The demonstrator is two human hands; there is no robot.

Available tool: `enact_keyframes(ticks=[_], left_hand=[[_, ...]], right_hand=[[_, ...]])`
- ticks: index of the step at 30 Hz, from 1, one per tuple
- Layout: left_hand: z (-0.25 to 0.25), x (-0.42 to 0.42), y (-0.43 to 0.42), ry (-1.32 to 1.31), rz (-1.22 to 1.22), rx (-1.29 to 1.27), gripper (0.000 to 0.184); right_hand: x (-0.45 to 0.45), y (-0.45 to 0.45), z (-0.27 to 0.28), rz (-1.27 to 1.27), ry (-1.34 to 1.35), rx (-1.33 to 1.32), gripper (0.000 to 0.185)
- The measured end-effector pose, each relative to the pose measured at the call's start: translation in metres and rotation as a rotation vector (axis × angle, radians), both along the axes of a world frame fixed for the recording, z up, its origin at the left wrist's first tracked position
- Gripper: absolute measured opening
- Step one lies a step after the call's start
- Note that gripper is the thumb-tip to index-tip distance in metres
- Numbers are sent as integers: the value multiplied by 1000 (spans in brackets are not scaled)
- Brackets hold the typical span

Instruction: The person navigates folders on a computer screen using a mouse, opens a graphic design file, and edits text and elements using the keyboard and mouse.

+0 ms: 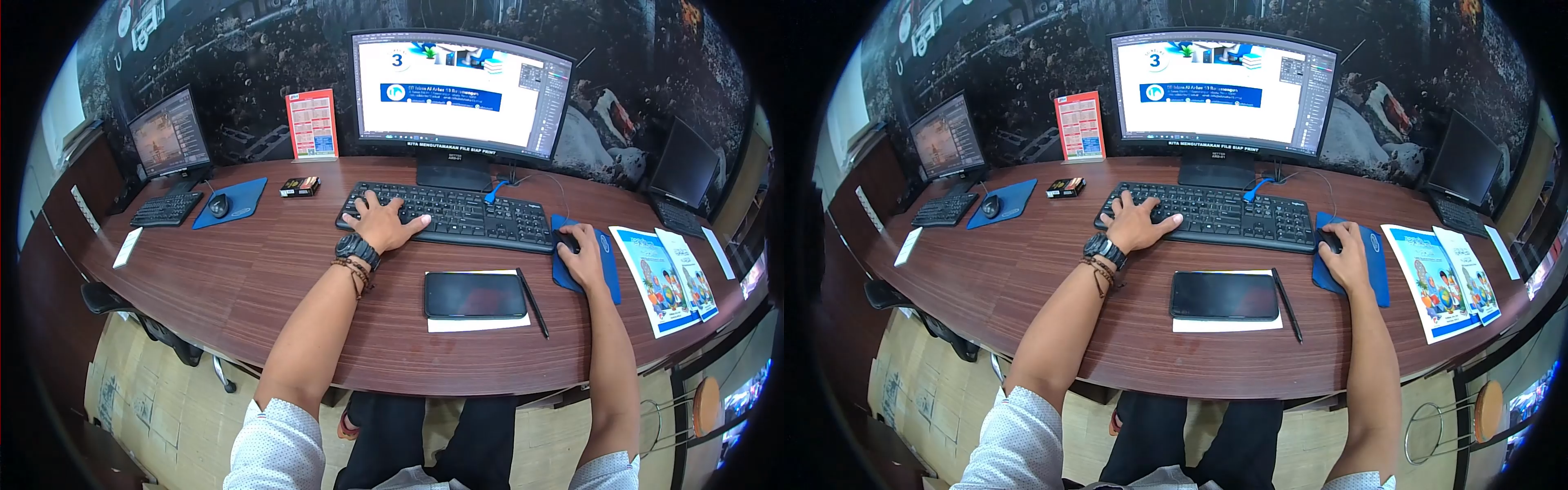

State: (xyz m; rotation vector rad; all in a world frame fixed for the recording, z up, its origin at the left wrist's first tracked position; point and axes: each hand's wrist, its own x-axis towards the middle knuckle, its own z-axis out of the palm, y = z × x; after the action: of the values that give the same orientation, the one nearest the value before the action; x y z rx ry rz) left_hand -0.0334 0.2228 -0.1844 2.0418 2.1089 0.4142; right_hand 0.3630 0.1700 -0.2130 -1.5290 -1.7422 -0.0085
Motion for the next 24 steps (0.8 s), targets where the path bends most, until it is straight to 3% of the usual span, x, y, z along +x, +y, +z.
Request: enact_keyframes(ticks=[5, 10, 15, 24], left_hand=[[1, 0, -1, 23, 4, -23, 91], [-10, -18, 1, -69, 73, 182, 88], [-13, -42, 5, -86, 140, 284, 98], [-12, -37, 3, -90, 161, 200, 95]], right_hand=[[0, 0, -1, -3, -3, 6, 33], [1, 0, -2, 5, -2, 7, 33], [2, 1, -3, 6, -2, 3, 33], [-4, -4, 3, -16, -19, -6, 33]])
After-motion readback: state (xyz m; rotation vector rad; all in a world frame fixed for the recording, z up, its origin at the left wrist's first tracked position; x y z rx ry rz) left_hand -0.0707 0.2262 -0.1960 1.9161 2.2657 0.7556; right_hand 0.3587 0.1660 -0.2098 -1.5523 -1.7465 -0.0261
